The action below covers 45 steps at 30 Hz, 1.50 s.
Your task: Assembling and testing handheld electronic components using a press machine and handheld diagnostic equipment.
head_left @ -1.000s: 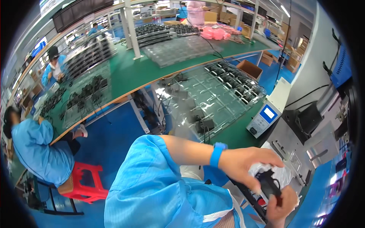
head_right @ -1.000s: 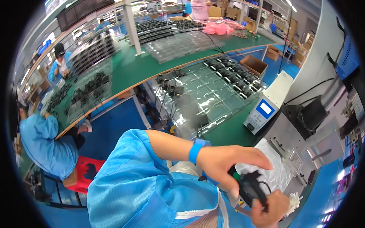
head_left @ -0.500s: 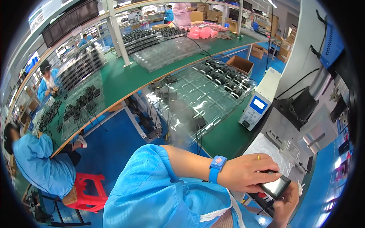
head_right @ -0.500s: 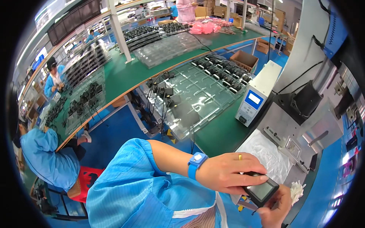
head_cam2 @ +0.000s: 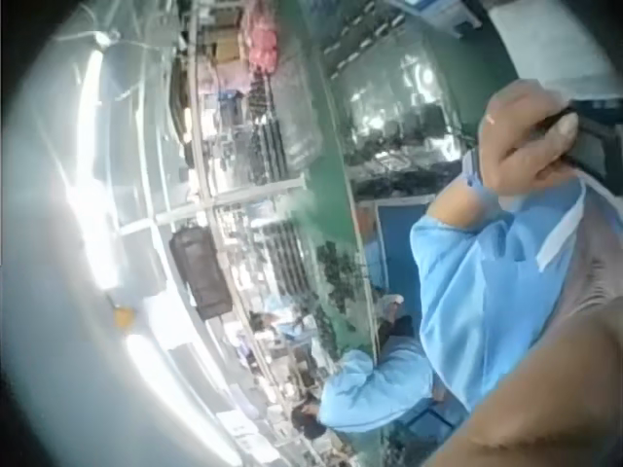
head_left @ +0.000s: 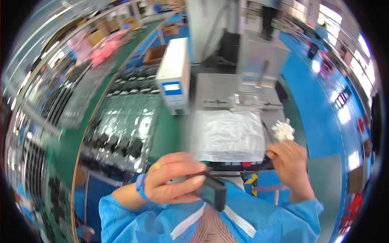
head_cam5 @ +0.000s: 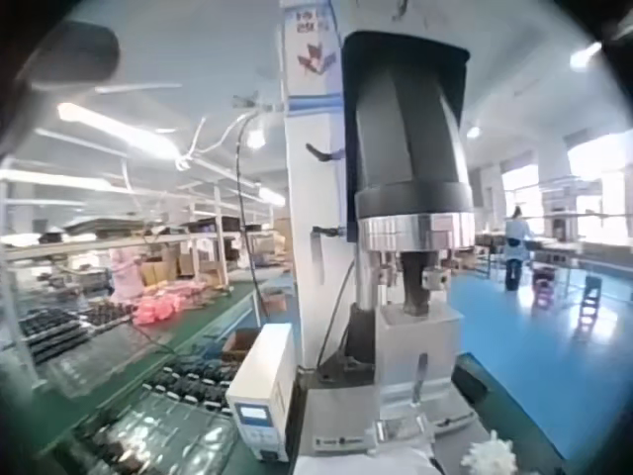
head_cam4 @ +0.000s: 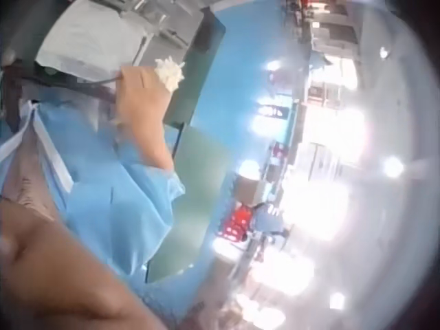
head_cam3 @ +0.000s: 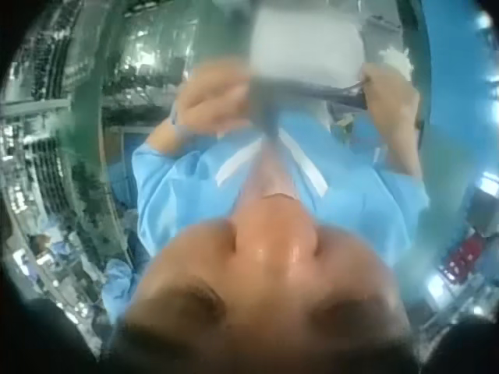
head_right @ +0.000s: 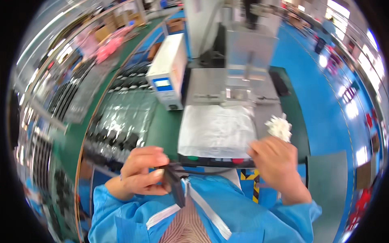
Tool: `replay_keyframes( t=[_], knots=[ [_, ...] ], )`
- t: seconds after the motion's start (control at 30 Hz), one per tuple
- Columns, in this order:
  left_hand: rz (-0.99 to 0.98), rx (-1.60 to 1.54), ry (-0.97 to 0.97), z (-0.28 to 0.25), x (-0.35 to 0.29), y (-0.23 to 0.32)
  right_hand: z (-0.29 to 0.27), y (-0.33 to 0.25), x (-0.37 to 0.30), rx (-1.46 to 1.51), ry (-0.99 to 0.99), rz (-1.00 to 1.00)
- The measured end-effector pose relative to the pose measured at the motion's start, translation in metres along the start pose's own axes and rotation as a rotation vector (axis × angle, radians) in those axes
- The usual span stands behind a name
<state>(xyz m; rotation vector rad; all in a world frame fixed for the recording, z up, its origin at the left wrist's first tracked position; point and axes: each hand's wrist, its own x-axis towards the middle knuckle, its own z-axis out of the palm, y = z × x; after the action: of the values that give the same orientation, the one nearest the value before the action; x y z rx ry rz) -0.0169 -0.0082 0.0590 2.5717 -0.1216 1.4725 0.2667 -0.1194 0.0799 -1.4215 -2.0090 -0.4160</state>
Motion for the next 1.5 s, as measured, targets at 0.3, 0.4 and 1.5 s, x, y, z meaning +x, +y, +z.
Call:
replay_keyframes(
  t=[0.3, 0.4, 1.5],
  knots=[
    [-0.065, 0.167, -0.189, 0.007, 0.017, -0.006, 0.077, 0.044, 0.006, -0.049, 0.113, 0.014],
    [-0.102, 0.228, -0.241, 0.018, 0.025, -0.023, 0.098, 0.066, 0.010, -0.068, 0.048, 0.093],
    [-0.660, -0.015, -0.751, 0.169, 0.042, -0.209, 0.111, 0.080, -0.062, 0.308, 0.383, 0.253]
  ],
)
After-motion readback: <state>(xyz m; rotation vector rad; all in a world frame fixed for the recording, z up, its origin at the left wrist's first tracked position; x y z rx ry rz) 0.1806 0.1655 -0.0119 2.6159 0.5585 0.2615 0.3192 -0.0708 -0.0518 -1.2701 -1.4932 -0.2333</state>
